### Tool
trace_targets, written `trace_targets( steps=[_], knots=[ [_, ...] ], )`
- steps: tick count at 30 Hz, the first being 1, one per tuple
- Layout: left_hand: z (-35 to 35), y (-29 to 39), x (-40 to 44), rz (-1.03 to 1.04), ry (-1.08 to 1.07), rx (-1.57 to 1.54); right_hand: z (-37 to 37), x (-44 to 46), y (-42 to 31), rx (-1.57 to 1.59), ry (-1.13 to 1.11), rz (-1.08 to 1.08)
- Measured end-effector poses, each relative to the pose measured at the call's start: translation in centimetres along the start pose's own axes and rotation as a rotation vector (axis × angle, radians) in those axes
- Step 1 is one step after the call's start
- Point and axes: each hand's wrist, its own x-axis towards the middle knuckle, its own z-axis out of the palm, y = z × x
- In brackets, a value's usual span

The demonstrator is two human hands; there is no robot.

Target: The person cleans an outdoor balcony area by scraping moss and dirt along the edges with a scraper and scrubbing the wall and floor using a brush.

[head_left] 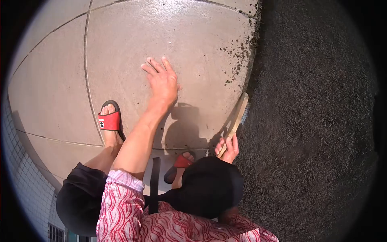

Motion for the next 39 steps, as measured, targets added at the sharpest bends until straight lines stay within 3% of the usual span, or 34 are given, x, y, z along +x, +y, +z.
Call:
trace_targets(
  steps=[4, 7, 14, 22, 27, 29, 35, 39],
  knots=[
    [-0.2, 0.2, 0.3, -0.007, -0.009, 0.007, 8.5, 5.5, -5.5, -0.027, -0.075, -0.053],
    [0.1, -0.1, -0.6, 0.012, 0.004, 0.016, 14.2, 10.0, -7.6, 0.163, -0.279, -0.095],
    [0.6, -0.3, -0.4, 0.023, 0.032, -0.027, -0.2, -1.0, -1.1, -0.148, 0.083, -0.073],
    [0.9, -0.7, -0.8, 0.036, 0.021, 0.019, 14.1, 10.6, -7.6, 0.064, -0.246, -0.192],
    [0.4, -0.7, -0.4, 0.049, 0.051, 0.026, 2.7, 2.8, -2.8, -0.168, 0.03, -0.145],
    [0.4, -0.6, -0.4, 0.045, 0.052, 0.034, -1.1, 0.3, -0.8, -0.208, 0.043, -0.173],
    [0.5, -0.8, -0.1, 0.056, 0.064, 0.045, 11.0, 8.4, -6.9, -0.003, -0.134, -0.193],
    [0.8, -1.0, -0.4, 0.09, 0.064, 0.075, 9.0, 8.3, -5.7, -0.01, -0.15, -0.232]
  ],
)
